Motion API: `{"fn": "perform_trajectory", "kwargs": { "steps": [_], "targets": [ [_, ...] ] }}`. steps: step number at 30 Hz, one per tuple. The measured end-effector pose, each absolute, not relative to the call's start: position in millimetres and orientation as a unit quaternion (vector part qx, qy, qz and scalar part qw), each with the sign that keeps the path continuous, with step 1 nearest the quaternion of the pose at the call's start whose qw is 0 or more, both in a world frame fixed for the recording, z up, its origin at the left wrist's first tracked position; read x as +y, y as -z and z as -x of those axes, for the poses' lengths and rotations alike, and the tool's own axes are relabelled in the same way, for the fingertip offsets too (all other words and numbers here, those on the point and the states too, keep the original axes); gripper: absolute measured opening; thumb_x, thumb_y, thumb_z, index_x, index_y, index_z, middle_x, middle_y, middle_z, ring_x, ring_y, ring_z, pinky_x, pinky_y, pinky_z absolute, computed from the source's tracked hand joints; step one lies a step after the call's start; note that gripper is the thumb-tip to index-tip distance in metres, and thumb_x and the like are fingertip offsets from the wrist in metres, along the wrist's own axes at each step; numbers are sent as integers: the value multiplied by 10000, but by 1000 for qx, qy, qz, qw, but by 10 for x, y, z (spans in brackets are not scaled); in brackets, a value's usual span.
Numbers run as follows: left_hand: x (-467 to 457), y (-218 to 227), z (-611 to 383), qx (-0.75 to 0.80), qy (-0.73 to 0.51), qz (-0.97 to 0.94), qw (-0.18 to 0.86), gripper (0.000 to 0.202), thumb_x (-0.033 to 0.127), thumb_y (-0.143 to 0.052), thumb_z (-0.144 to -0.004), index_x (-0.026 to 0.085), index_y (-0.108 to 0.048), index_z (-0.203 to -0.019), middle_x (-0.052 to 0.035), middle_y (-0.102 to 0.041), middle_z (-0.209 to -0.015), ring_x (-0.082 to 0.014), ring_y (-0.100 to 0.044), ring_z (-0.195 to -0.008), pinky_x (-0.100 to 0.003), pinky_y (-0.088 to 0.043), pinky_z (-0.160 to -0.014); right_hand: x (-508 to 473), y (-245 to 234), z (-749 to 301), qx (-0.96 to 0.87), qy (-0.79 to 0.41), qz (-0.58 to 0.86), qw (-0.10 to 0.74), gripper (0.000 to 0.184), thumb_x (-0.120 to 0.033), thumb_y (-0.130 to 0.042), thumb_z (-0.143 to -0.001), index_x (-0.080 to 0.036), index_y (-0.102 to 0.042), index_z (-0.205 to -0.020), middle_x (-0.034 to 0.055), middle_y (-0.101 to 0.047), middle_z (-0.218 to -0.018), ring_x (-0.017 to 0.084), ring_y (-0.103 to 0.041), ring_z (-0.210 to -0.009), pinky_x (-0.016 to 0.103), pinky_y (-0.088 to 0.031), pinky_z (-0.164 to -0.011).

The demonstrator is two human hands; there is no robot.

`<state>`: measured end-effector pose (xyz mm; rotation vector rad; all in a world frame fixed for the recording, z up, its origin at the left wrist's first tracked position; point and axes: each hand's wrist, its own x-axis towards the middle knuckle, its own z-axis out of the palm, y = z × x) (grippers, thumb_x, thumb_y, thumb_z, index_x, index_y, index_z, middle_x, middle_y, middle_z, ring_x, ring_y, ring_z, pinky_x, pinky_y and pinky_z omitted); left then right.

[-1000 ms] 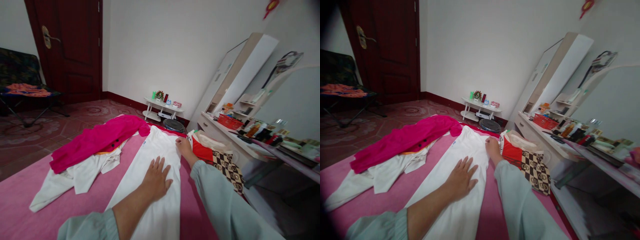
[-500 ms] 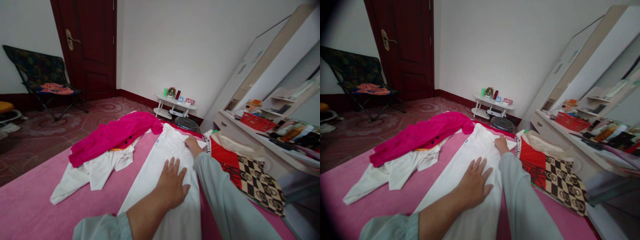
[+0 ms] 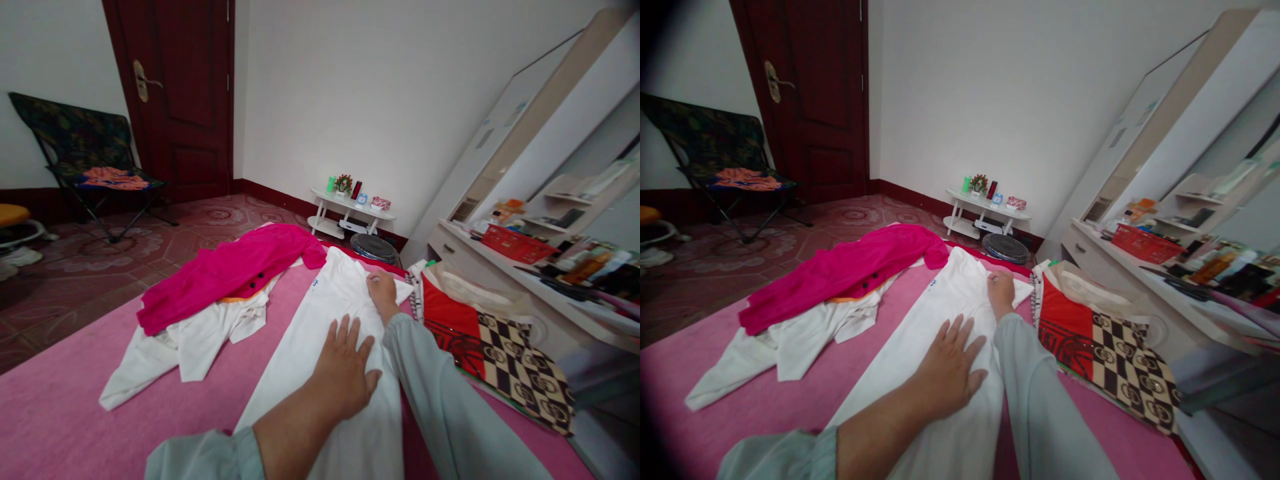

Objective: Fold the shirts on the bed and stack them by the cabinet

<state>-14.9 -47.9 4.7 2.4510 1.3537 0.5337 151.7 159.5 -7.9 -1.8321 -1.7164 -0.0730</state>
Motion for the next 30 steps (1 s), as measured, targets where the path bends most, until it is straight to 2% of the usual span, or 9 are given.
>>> {"fn": "perform_trajectory", "kwargs": {
  "steps": [5, 10, 13, 16, 22, 30],
  "targets": [
    [-469, -29, 137, 472, -181, -852, 133, 647, 562, -258, -937, 188, -374, -1452, -152, -174, -1560, -338, -50, -1443, -545, -76, -1158, 1605, 116, -1436, -689, 35, 645, 330, 238, -135, -433, -781, -162, -629, -913, 68, -620, -1016, 167, -565, -926, 251, -408, -837],
    [-466, -29, 131, 475, -185, -850, 129, 644, 565, -255, -937, 196, -375, -1452, -143, -188, -1559, -329, -60, -1444, -541, -88, -1159, 1711, 166, -1413, -682, 1, 653, 329, 324, -212, -529, -770, -157, -601, -1081, 50, -648, -880, 186, -586, -789, 276, -428, -720],
    [-473, -43, 137, 472, -186, -852, 131, 641, 558, -256, -939, 191, -376, -1451, -142, -192, -1559, -325, -57, -1445, -535, -89, -1161, 1763, 194, -1427, -685, -41, 653, 321, 284, -263, -604, -719, -179, -656, -985, 25, -654, -776, 188, -584, -719, 276, -423, -677],
    [-475, -52, 144, 473, -180, -852, 133, 642, 556, -261, -938, 183, -385, -1447, -148, -192, -1557, -332, -57, -1444, -536, -85, -1161, 1747, 212, -1441, -680, -49, 648, 339, 205, -242, -555, -726, -182, -684, -873, 37, -672, -779, 195, -596, -743, 280, -427, -694],
    [-469, -52, 147, 471, -184, -852, 137, 645, 558, -254, -939, 184, -382, -1448, -154, -189, -1557, -332, -61, -1443, -540, -79, -1160, 1682, 168, -1367, -662, -27, 618, 422, 279, -248, -421, -777, -167, -658, -900, 70, -673, -854, 214, -586, -863, 306, -438, -789],
    [-457, -72, 136, 471, -174, -853, 139, 650, 561, -259, -936, 169, -408, -1433, -161, -193, -1555, -332, -61, -1443, -536, -77, -1161, 1802, 176, -1126, -705, -98, 559, 425, 187, -211, -503, -715, -190, -654, -824, 54, -667, -885, 199, -594, -859, 348, -456, -853]
  ]
}}
